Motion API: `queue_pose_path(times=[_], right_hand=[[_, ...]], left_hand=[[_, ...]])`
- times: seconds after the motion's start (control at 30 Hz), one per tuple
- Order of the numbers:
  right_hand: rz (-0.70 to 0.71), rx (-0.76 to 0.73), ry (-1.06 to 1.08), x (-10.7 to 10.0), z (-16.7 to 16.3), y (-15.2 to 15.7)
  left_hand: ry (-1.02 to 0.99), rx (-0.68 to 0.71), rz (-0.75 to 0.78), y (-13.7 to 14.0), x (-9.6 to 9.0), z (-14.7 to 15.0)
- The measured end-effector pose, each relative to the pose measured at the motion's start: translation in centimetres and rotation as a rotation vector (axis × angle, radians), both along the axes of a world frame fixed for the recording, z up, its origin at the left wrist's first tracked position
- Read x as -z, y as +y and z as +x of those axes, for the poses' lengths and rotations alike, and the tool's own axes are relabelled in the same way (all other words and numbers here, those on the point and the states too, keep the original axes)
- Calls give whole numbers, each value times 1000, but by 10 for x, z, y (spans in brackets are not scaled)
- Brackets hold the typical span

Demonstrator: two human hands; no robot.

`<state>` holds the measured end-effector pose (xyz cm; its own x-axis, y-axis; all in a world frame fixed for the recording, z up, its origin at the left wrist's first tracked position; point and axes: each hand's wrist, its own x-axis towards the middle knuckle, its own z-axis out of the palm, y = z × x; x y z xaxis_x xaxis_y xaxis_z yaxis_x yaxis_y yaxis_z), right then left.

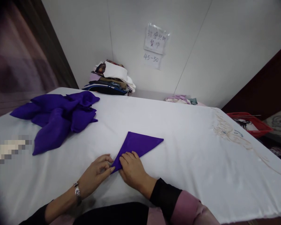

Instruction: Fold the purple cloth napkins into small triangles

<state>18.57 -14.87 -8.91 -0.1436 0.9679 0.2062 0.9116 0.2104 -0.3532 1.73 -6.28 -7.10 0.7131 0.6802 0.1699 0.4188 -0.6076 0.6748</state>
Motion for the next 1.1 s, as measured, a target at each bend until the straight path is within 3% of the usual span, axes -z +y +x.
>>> queue_pose_path(times=[0.23,0.4,0.53,0.7,0.87,0.97,1.1], right_hand=[[-5,-14,81,0,0,-14],[-42,-10,198,-10,0,-26],[-127,12,433,-20,4,-35],[-259,182,1002,-28,19,-40],[-164,377,1478,-22,42,-32],[-144,481,1613,-17,57,-26],[-178,530,1617,-14,75,-22]], left_hand=[[-13,85,-9,17,-18,8],[-20,336,131,46,-5,29],[51,412,185,58,6,40],[51,413,158,61,6,40],[29,364,96,64,6,41],[22,315,98,66,8,47],[41,256,89,68,10,57]])
